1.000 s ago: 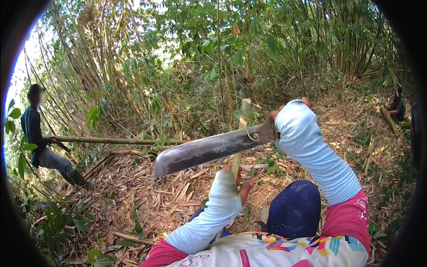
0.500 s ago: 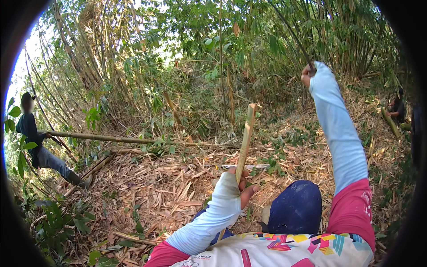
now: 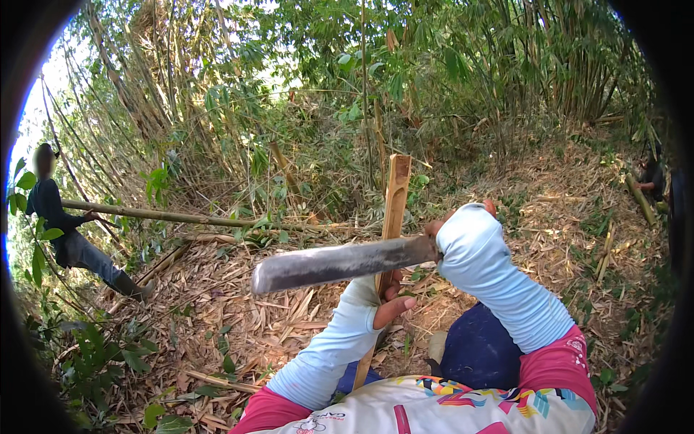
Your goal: The person sits on the forest floor and uses a machete to split a bamboo stalk lengthwise and then hollow out the interior. They repeatedly strike the bamboo to remove the inner pith and smooth the walls of the resulting trough.
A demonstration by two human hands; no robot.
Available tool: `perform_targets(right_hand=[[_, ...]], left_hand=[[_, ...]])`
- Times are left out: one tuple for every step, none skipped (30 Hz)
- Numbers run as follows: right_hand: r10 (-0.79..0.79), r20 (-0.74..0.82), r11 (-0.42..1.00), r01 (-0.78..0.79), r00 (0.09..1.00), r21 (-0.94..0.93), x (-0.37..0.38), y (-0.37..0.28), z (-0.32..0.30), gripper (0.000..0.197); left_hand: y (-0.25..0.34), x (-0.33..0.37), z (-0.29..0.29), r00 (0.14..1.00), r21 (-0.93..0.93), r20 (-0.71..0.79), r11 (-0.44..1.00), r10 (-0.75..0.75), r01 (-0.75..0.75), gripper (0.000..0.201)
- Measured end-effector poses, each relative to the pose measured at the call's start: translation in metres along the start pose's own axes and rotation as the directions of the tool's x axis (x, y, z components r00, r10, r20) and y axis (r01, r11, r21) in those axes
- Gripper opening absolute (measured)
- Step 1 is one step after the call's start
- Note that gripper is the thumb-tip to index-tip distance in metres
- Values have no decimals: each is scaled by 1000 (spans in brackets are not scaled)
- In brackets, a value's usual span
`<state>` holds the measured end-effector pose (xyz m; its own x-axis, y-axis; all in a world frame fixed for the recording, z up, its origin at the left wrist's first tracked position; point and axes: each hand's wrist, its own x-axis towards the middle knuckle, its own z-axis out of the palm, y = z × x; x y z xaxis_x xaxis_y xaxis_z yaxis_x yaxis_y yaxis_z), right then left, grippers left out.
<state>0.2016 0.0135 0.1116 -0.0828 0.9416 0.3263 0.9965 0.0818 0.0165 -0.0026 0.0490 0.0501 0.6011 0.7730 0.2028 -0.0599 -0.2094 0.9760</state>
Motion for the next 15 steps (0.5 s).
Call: perform_targets(right_hand=[[-36, -53, 999, 35, 998, -10, -4, -3, -1, 19], [-73, -105, 997, 71, 992, -22, -5, -5, -3, 17], [-80, -112, 997, 81, 990, 1, -6, -8, -5, 13], [-93, -101, 996, 92, 991, -18, -5, -7, -3, 13], [-106, -90, 994, 103, 990, -36, -4, -6, 0, 13], [-119, -78, 992, 115, 990, -53, -4, -6, 2, 13], [-121, -76, 991, 116, 990, -72, -3, -6, 1, 13], [-124, -73, 989, 117, 990, -90, -3, -7, 0, 13], [-127, -71, 987, 119, 989, -107, -2, -8, -2, 13], [-114, -73, 989, 107, 991, -98, -2, -8, -5, 14], [-102, -74, 991, 95, 992, -89, -1, -9, -10, 14], [-91, -75, 993, 85, 993, -79, 0, -10, -13, 14], [-83, -81, 992, 75, 993, -103, 2, -9, -15, 14], [-76, -86, 990, 65, 993, -127, 5, -8, -17, 14], [-70, -91, 987, 55, 993, -150, 8, -6, -19, 14]], left_hand=[[2, 1, 4, 1000, -38, -5, 999, 6, -6, 42], [3, 1, 6, 1000, -76, -12, 997, 12, -12, 43], [-7, 2, 1, 1000, -81, 15, 996, -21, 22, 56], [-6, 2, 1, 1000, -56, 21, 998, -18, 20, 56], [-5, 3, 1, 1000, -31, 27, 999, -17, 17, 56], [-4, 3, 1, 999, -6, 32, 1000, -15, 15, 56], [-4, 2, 2, 1000, 1, 22, 1000, -1, 1, 53], [-3, 2, 3, 1000, 8, 11, 1000, 13, -13, 50], [-4, 1, 5, 1000, 16, 0, 1000, 27, -27, 47], [-6, 0, 6, 999, 6, -7, 999, 34, -34, 47], [-9, -1, 7, 999, -3, -16, 999, 41, -41, 46], [-10, -2, 7, 999, -12, -25, 999, 47, -47, 45], [-7, -3, 8, 998, 3, -37, 999, 48, -48, 45], [-2, -6, 10, 998, 18, -49, 999, 50, -49, 45], [3, -8, 11, 997, 33, -62, 998, 51, -49, 45]])
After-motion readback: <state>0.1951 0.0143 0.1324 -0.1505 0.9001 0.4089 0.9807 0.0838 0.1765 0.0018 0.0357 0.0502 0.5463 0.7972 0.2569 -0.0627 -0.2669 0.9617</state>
